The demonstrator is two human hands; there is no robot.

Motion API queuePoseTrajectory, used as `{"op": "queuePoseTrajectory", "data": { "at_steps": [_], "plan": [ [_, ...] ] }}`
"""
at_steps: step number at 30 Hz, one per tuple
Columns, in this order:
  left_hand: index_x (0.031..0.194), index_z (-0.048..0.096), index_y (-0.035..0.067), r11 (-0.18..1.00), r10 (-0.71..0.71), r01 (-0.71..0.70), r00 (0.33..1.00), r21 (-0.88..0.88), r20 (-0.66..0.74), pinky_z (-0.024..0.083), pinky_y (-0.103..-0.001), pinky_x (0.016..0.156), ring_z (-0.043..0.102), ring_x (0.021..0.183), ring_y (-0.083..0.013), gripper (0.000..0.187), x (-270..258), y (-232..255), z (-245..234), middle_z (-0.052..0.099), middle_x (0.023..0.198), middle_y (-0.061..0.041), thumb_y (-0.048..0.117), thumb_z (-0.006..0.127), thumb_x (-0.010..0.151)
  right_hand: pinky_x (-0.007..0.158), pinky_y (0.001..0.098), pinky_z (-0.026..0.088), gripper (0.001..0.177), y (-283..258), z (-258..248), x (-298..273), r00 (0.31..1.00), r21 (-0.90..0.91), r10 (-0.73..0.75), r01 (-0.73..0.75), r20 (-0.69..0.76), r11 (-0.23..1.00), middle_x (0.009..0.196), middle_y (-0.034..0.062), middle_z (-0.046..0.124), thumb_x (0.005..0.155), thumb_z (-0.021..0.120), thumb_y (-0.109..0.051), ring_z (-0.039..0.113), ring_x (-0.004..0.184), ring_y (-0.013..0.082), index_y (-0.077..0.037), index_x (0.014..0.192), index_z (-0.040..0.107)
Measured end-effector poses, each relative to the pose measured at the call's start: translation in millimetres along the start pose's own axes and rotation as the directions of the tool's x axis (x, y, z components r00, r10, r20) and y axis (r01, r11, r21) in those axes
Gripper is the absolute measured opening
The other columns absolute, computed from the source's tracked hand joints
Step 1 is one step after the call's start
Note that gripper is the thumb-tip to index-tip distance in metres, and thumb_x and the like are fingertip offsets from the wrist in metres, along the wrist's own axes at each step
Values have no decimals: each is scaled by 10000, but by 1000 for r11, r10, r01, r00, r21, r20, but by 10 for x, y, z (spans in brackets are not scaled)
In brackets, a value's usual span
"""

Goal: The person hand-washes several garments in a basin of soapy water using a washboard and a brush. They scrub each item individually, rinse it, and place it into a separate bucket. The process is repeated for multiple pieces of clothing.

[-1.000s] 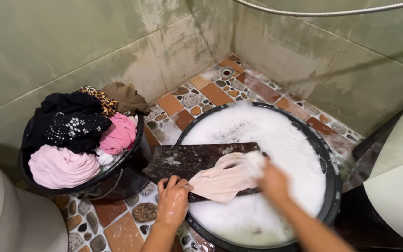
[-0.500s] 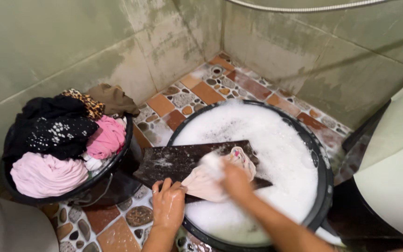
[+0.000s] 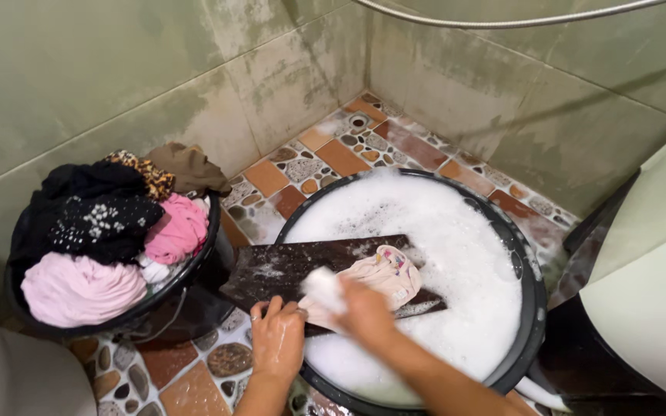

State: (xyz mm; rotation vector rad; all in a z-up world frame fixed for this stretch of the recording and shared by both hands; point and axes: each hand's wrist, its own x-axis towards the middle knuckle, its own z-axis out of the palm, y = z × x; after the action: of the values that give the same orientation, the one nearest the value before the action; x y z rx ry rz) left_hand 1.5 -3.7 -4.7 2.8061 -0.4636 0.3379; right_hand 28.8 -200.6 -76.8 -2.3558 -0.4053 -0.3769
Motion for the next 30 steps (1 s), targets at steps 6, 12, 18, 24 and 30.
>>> {"op": "queuePoseTrajectory", "data": {
  "at_steps": [6, 12, 18, 24, 30],
  "plan": [
    [784, 791, 98, 999, 18, -19, 1000, -27, -21, 400, -491, 960, 617, 967, -258, 176, 29, 25, -43, 708, 816, -61, 32, 635, 736, 828, 450, 585, 901, 1516, -1086, 323, 787, -548, 617, -510, 13, 663, 1017, 201, 754, 699, 864, -347, 728, 946, 352, -23, 1439, 466],
    [764, 788, 83, 993, -110, 108, 993, 43, 52, 414, -479, 957, 606, 1011, -283, 145, 68, 147, -78, 715, 860, -86, 66, 646, 785, 888, 511, 623, 1189, 1711, -1492, 363, 541, 214, 833, -833, 119, 510, 1260, 270, 700, 528, 951, -424, 744, 1098, 411, -7, 1469, 355],
    [915, 768, 63, 898, -180, 157, 984, -412, -17, 460, -465, 932, 596, 1091, -321, 184, 302, 538, -128, 728, 1037, -125, 42, 692, 749, 1162, 555, 246, 1107, 819, -1411, 94, 937, -352, 334, -280, 101, 893, 1607, 124, 382, 525, 985, -440, 303, 1514, 378, -300, 1494, 468],
    [1035, 636, 34, -187, -230, 339, 897, -922, 377, 565, -463, 874, 717, 933, -293, 190, 545, 721, -231, 739, 1015, -164, 148, 525, 931, 1165, 506, 258, 653, 286, -1004, -20, 998, -110, 23, -17, 53, 994, 1606, 87, 524, 683, 954, -259, 367, 1488, 352, -350, 1277, 701],
    [958, 572, 76, -777, -319, 274, 605, -567, 729, 574, -422, 723, 717, 803, -267, 302, 508, 431, 480, 698, 922, -124, 345, 433, 956, 946, 406, 579, 699, -219, -1150, 22, 888, 602, 409, -447, 209, 661, 1216, 73, 720, 591, 920, -159, 699, 1043, 209, -180, 1250, 687]
  ]
}}
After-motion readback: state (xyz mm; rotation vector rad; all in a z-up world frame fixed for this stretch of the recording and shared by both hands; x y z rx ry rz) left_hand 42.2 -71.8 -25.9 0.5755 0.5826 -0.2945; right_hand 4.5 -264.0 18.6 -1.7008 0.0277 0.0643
